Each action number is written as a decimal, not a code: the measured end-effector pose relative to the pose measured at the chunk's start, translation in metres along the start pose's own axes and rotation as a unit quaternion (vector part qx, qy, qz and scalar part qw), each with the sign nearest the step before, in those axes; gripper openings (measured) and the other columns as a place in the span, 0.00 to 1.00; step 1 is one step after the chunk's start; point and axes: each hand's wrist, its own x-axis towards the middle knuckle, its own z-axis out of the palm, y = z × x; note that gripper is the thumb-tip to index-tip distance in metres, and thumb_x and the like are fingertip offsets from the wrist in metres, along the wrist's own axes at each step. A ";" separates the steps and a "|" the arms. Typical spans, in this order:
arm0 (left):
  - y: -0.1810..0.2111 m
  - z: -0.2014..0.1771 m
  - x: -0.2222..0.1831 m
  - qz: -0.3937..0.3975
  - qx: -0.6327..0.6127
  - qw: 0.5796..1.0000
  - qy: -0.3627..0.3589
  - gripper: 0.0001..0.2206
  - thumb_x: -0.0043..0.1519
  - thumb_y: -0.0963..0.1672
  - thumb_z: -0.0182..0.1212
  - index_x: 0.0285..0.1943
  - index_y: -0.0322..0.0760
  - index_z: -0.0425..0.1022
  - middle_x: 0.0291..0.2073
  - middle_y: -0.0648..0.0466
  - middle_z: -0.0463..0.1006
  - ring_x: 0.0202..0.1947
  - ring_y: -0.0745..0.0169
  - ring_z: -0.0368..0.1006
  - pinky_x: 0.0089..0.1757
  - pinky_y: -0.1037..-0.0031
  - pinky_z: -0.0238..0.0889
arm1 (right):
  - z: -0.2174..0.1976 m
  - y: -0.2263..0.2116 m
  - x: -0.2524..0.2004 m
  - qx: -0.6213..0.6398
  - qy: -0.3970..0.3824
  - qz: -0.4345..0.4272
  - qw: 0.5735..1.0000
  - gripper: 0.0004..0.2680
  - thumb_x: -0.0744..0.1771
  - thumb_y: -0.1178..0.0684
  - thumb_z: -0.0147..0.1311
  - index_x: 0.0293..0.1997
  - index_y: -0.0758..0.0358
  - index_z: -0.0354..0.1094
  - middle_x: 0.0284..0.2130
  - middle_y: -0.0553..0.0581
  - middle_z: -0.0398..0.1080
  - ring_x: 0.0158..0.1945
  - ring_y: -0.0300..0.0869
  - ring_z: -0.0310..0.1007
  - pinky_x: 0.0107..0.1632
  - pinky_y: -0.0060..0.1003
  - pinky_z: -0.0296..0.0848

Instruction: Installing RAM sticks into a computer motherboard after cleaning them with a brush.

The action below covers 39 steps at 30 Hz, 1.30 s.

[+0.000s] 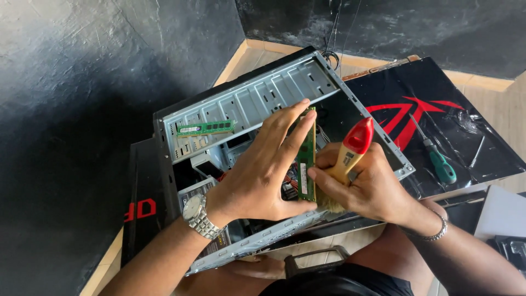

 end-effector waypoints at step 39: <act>0.014 -0.010 0.003 -0.042 -0.466 0.884 0.023 0.56 0.51 0.45 0.77 0.81 0.38 0.30 0.78 0.35 0.48 0.81 0.42 0.48 0.77 0.60 0.45 | 0.021 0.058 -0.011 0.106 0.426 -0.432 0.788 0.16 0.52 0.42 0.76 0.33 0.47 0.70 0.28 0.41 0.70 0.32 0.35 0.72 0.34 0.33 0.74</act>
